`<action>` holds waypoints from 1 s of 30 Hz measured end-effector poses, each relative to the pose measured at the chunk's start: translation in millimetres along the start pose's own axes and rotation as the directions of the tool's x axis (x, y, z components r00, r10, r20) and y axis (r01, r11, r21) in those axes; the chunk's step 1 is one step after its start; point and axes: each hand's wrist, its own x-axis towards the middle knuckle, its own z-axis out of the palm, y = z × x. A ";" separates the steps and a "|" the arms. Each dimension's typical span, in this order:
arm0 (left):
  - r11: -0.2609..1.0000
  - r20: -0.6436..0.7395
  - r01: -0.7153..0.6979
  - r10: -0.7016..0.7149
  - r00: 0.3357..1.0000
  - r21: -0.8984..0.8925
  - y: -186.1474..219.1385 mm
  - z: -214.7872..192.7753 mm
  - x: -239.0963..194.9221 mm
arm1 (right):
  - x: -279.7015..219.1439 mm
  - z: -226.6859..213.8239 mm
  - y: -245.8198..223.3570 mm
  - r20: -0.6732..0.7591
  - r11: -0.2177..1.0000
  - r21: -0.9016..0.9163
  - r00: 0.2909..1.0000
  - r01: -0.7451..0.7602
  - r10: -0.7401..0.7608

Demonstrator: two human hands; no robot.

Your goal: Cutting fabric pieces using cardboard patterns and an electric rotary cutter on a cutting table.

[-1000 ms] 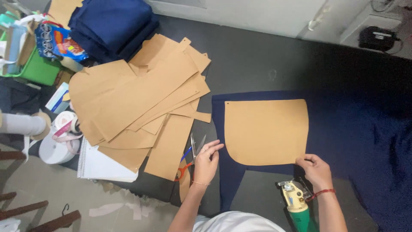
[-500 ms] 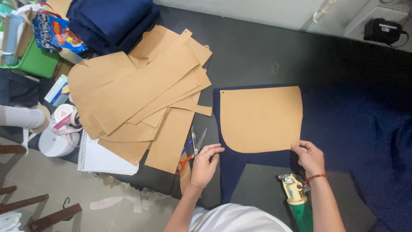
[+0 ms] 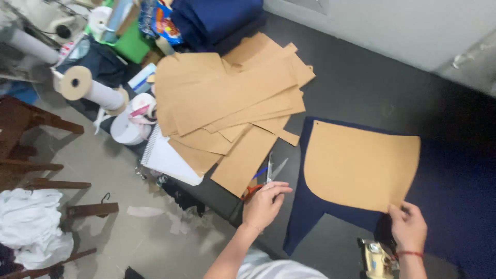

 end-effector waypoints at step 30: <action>0.772 -0.227 -0.476 0.597 0.769 0.421 -157.8 -210.6 92.8 | -98.0 162.8 -132.8 0.056 0.921 0.381 0.996 -0.085 0.069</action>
